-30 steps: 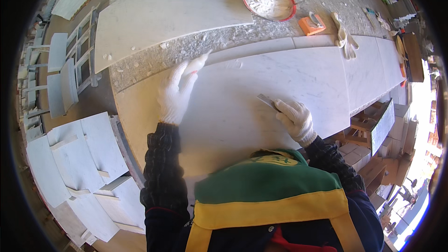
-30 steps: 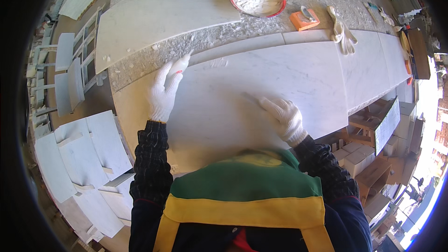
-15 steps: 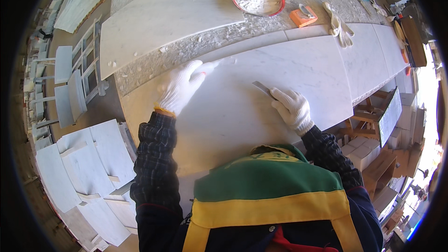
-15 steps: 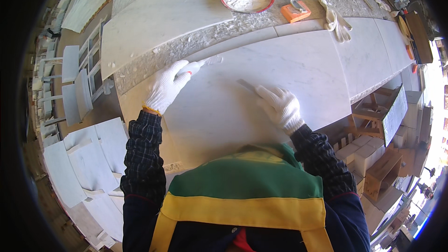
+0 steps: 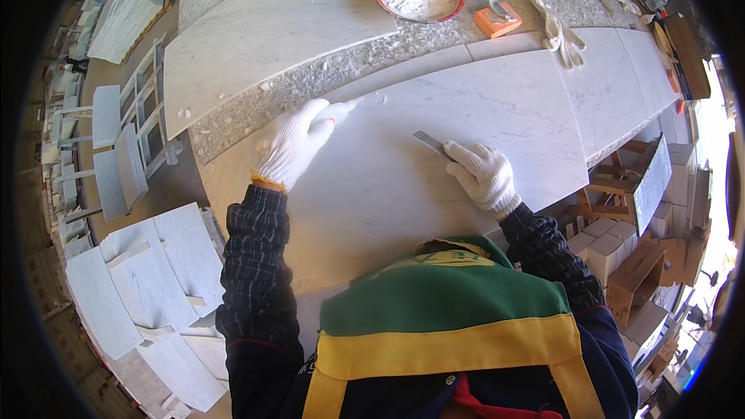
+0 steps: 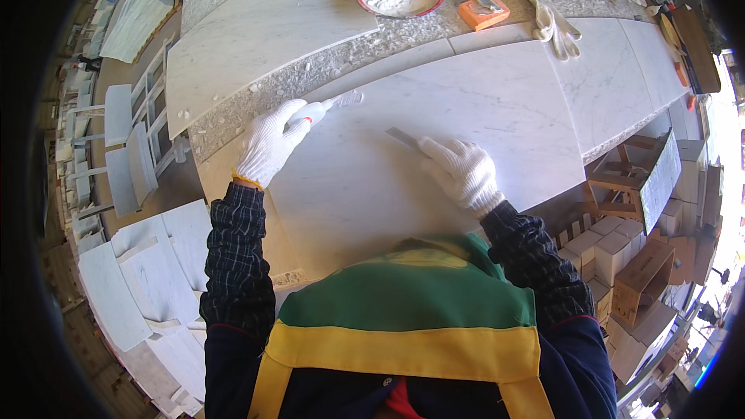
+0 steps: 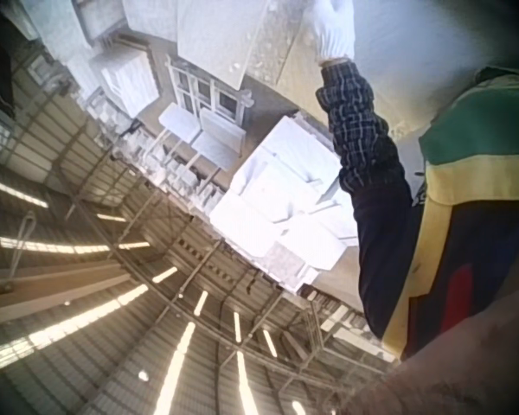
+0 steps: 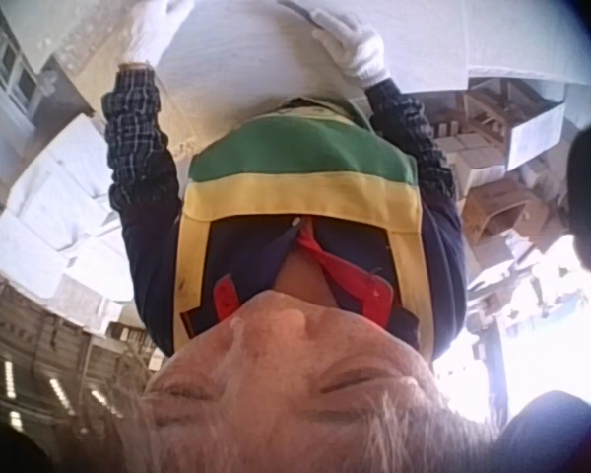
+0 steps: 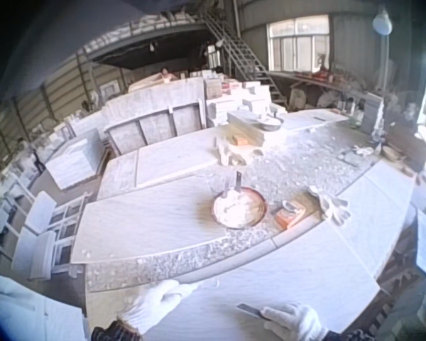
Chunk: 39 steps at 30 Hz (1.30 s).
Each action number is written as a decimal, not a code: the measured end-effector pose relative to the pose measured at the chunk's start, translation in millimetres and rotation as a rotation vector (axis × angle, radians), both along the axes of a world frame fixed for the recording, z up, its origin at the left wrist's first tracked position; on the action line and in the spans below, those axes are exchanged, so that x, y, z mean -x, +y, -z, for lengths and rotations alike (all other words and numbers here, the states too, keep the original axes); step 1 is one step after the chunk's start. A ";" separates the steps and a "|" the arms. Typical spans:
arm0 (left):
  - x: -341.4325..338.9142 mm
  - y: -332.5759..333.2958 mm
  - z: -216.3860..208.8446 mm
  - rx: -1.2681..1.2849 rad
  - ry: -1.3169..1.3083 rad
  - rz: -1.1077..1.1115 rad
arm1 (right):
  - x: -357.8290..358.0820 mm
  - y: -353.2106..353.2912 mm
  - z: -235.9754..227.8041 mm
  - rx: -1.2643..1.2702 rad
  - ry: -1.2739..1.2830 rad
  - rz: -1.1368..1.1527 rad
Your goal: The person applies a white adhesive from a squeeze bottle along the edge of a large stone slab and spreads it with a small metal spatula. They repeatedly wipe the slab surface with gloved hands and continue applying and smoothing the adhesive along the seam.
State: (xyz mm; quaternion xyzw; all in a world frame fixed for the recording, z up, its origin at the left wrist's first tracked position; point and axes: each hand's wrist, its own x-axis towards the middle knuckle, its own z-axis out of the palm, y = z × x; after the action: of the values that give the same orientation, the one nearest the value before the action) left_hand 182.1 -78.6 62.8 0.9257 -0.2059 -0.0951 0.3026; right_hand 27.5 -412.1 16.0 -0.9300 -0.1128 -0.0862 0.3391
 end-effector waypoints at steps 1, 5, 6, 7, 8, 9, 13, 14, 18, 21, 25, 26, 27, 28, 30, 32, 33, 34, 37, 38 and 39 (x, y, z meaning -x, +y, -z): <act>-0.3 -0.1 -0.5 0.005 0.003 -0.001 | -0.1 0.5 0.8 -0.012 -0.021 0.003; -1.1 -3.1 -5.2 -0.020 -0.018 0.006 | 0.1 0.5 2.1 -0.015 -0.032 0.010; -0.5 -4.5 -6.9 -0.008 -0.026 0.006 | 0.2 0.4 2.1 -0.011 -0.027 0.010; 0.4 -5.8 -8.7 -0.009 -0.001 -0.012 | 0.2 0.4 2.1 -0.008 -0.027 0.010; 1.5 -6.8 -10.7 -0.045 -0.029 0.001 | 0.1 0.3 1.9 -0.007 -0.029 0.011; 2.8 -7.6 -12.6 -0.095 -0.025 -0.003 | 0.1 0.4 1.7 -0.004 -0.020 0.014; 4.2 -11.0 -14.9 -0.070 -0.074 0.016 | 0.4 0.7 0.4 0.007 0.000 0.024; 3.9 -11.3 -14.3 -0.068 -0.088 0.022 | 0.6 0.7 0.1 0.010 0.000 0.026; 1.8 -9.8 -9.8 -0.077 -0.131 0.037 | 0.7 1.3 -0.2 0.014 0.012 0.031; 0.0 -7.3 -6.1 -0.113 -0.190 0.051 | 0.1 1.7 0.1 0.000 0.002 0.029; -1.8 -6.2 -0.5 -0.069 -0.218 0.060 | 0.5 0.4 -0.9 0.019 -0.002 0.017; -1.8 -5.9 0.4 -0.083 -0.230 0.060 | 0.8 0.1 -1.3 0.028 0.003 0.015; -1.6 -5.7 0.9 -0.082 -0.246 0.063 | 1.0 0.0 -1.6 0.029 0.010 0.015; -1.7 -5.7 1.0 -0.081 -0.262 0.065 | 1.1 0.2 -1.8 0.026 0.017 0.018; -2.0 -6.1 -0.5 -0.085 -0.240 0.071 | 1.0 0.8 -1.7 0.010 0.012 0.024; -1.3 -7.6 -3.9 -0.108 -0.233 0.066 | 0.5 1.7 -1.0 -0.017 -0.010 0.032; -0.3 -8.5 -6.3 -0.130 -0.236 0.060 | 0.4 1.9 -0.7 -0.020 -0.017 0.030; 0.7 -9.7 -9.0 -0.135 -0.246 0.056 | 0.5 1.8 -0.4 -0.023 -0.024 0.028; 2.9 -14.3 -17.3 -0.142 -0.229 0.046 | 0.7 1.5 0.8 -0.017 -0.021 0.028; 3.2 -15.7 -19.6 -0.156 -0.238 0.054 | 0.7 1.5 1.1 -0.016 -0.022 0.029; 3.3 -17.0 -21.6 -0.152 -0.252 0.063 | 0.7 1.4 1.5 -0.019 -0.025 0.026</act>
State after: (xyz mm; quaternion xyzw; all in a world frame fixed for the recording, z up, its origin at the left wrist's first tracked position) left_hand 178.8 -95.6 84.4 0.9436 -0.2637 -0.0028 0.2004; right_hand 26.8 -410.6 14.6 -0.9270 -0.1041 -0.1032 0.3452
